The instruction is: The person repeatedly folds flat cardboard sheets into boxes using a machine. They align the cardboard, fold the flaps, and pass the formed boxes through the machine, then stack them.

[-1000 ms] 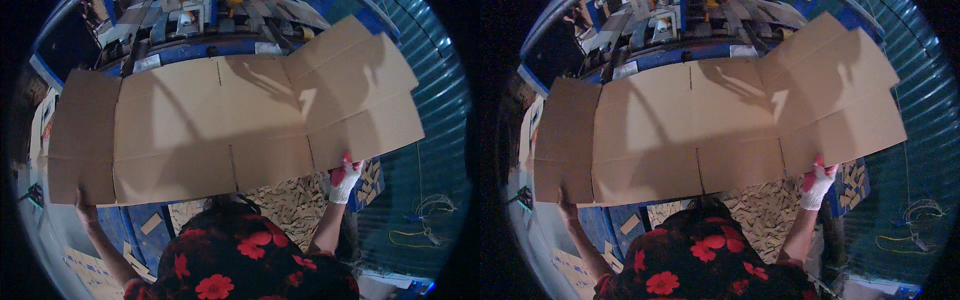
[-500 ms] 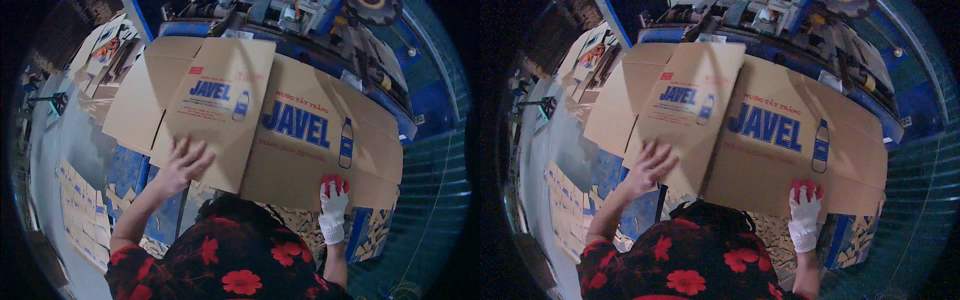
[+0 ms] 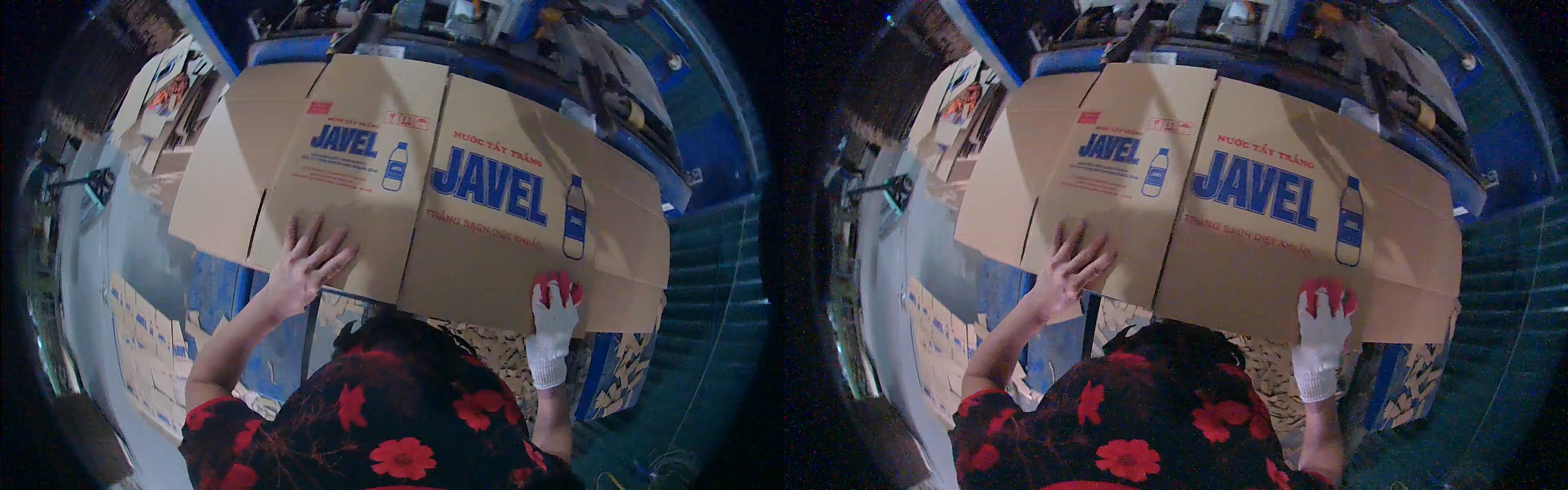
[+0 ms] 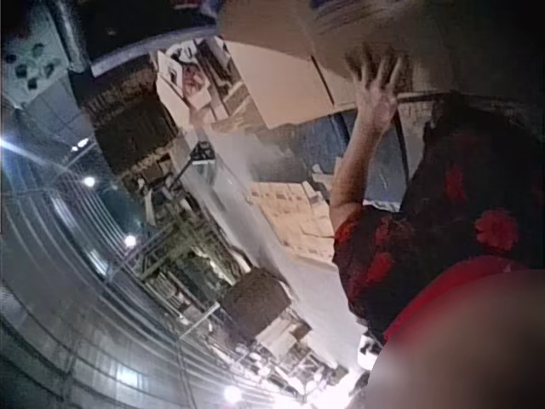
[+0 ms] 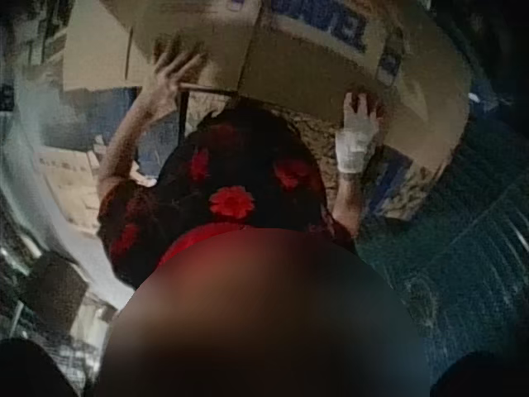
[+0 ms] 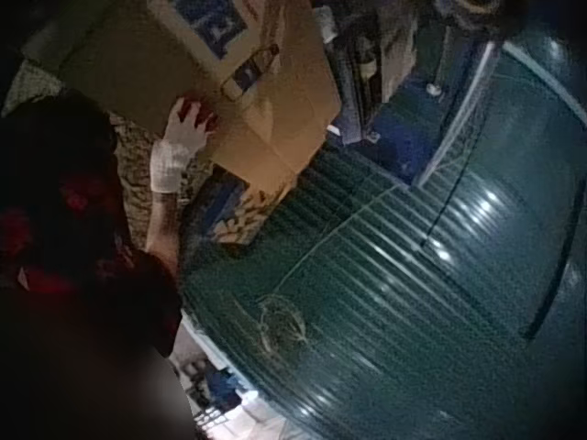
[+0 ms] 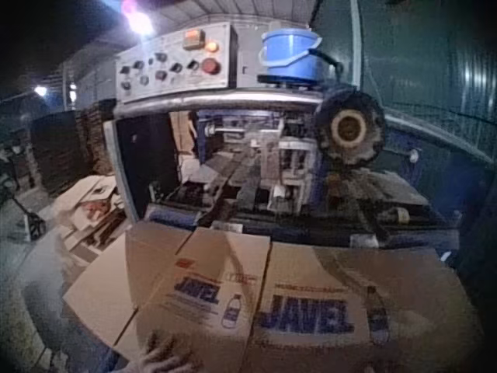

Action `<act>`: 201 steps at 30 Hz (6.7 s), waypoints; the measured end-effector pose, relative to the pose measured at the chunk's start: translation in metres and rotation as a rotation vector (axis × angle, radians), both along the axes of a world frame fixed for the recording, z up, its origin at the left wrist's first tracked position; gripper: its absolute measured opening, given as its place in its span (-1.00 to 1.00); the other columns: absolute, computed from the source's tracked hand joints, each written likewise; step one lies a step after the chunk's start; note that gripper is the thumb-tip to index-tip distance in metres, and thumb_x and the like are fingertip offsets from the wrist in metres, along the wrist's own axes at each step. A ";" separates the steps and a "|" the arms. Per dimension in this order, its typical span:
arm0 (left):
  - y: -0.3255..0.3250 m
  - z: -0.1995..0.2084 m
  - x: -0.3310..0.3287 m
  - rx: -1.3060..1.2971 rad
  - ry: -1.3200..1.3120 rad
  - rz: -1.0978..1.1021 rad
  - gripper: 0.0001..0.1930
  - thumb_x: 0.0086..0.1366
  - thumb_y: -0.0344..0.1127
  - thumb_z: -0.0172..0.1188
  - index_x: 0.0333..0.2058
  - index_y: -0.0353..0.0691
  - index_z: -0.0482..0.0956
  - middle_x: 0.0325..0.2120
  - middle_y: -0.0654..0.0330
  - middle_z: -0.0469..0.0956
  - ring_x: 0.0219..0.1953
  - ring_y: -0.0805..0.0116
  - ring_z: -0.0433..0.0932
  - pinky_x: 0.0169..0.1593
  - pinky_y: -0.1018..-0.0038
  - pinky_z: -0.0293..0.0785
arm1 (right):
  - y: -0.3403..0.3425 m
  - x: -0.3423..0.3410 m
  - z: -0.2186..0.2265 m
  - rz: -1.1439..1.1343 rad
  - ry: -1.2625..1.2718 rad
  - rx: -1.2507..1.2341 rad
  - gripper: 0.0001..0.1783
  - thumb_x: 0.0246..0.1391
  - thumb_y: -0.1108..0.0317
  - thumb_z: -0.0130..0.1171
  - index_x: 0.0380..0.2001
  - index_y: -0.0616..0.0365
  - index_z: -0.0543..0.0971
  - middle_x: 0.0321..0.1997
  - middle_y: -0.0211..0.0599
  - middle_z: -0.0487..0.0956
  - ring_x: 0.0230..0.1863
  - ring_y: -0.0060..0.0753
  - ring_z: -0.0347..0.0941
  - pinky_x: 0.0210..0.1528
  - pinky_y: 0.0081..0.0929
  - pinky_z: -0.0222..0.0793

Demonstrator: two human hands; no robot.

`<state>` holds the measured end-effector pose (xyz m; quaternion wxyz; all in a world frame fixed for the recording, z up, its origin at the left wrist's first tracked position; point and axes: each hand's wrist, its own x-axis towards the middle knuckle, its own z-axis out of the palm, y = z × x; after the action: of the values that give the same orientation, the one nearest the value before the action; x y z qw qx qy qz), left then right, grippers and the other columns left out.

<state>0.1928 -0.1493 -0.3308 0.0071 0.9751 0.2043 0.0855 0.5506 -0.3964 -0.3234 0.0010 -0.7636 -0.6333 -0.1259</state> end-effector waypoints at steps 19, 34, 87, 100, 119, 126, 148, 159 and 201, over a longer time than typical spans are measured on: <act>0.022 0.011 0.042 -0.033 -0.104 -0.069 -0.44 0.06 -0.25 -0.01 0.11 -0.14 0.43 0.18 0.06 0.32 0.28 -0.18 0.15 0.30 -0.21 -0.11 | 0.018 0.065 -0.002 -0.100 -0.129 -0.184 -0.42 0.02 0.23 -0.15 0.17 0.09 0.24 0.26 -0.19 0.27 0.35 -0.13 0.09 0.38 0.01 -0.08; 0.228 -0.019 0.200 0.195 -0.040 0.024 -0.30 0.11 -0.16 0.09 0.28 0.05 0.18 0.28 0.22 0.19 0.29 -0.01 0.17 0.29 -0.01 0.04 | 0.229 0.192 0.002 -0.054 -0.012 0.091 -0.29 -0.23 0.60 0.08 0.14 0.05 0.40 0.19 -0.13 0.40 0.25 0.01 0.24 0.33 -0.06 0.01; 0.136 0.016 -0.237 -1.490 -1.824 0.499 -0.55 0.38 -0.32 -0.02 0.18 -0.42 0.23 0.15 -0.04 0.31 0.14 0.15 0.35 0.27 0.26 0.26 | -0.072 0.094 -0.030 -0.718 1.537 1.682 -0.39 0.02 0.42 0.25 0.08 0.29 0.21 0.07 -0.17 0.48 0.07 -0.28 0.43 0.12 -0.44 0.28; 0.079 -0.010 -0.222 -1.057 -1.048 0.822 -0.50 0.25 -0.34 0.17 0.16 -0.29 0.32 0.04 0.07 0.44 0.05 0.28 0.45 0.11 0.31 0.38 | -0.135 0.105 0.007 -0.474 1.530 1.261 -0.62 -0.02 0.45 0.13 -0.06 0.17 0.50 -0.03 -0.24 0.52 0.01 -0.25 0.46 0.07 -0.20 0.38; -0.029 0.010 -0.004 0.149 0.171 0.020 -0.31 0.06 -0.30 0.12 0.23 0.21 0.26 0.24 0.19 0.22 0.25 -0.23 0.12 0.09 -0.39 0.08 | -0.075 0.061 -0.022 0.031 -0.137 0.303 -0.73 -0.14 0.45 0.26 -0.31 0.03 0.46 -0.10 -0.24 0.55 -0.06 0.08 0.50 0.04 0.09 0.35; -0.029 0.009 -0.004 0.042 0.147 0.080 -0.28 0.02 -0.32 0.18 0.23 0.14 0.28 0.27 0.14 0.19 0.28 -0.26 0.08 0.18 -0.32 0.01 | -0.073 0.042 -0.002 -0.088 -0.051 0.157 -0.70 -0.02 0.44 0.11 -0.14 0.05 0.51 -0.02 -0.21 0.54 0.08 0.08 0.40 0.18 0.06 0.22; 0.240 -0.041 0.182 0.158 -0.004 0.297 -0.31 0.13 -0.21 0.11 0.28 0.23 0.16 0.30 0.13 0.11 0.33 -0.02 0.02 0.27 -0.12 -0.06 | 0.199 0.220 -0.002 -0.062 -0.067 0.135 -0.46 -0.14 0.58 0.09 0.01 0.01 0.50 0.06 -0.15 0.49 0.16 0.09 0.31 0.28 -0.19 0.15; 0.257 -0.017 0.083 0.027 0.074 0.702 -0.64 0.09 -0.26 0.13 -0.08 0.04 0.55 -0.12 0.23 0.56 0.09 0.25 0.41 0.10 -0.03 0.23 | 0.224 0.302 -0.006 0.003 0.135 0.429 -0.47 0.12 0.23 -0.06 0.17 0.16 0.35 0.24 -0.06 0.33 0.26 0.01 0.21 0.25 -0.11 0.15; 0.200 -0.036 -0.305 -0.816 -1.275 0.490 -0.57 0.31 -0.29 0.09 0.11 -0.33 0.40 0.06 0.10 0.44 0.13 0.32 0.38 0.19 0.40 0.27 | -0.101 0.066 -0.012 -0.494 1.579 1.441 -0.57 -0.05 0.58 0.08 -0.03 0.30 0.46 -0.01 -0.22 0.51 0.03 -0.30 0.43 0.13 -0.30 0.34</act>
<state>-0.1119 0.0512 -0.3670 0.4603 0.5861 0.3848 0.5446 0.6166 -0.4971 -0.3353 0.8270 -0.5555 -0.0617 0.0612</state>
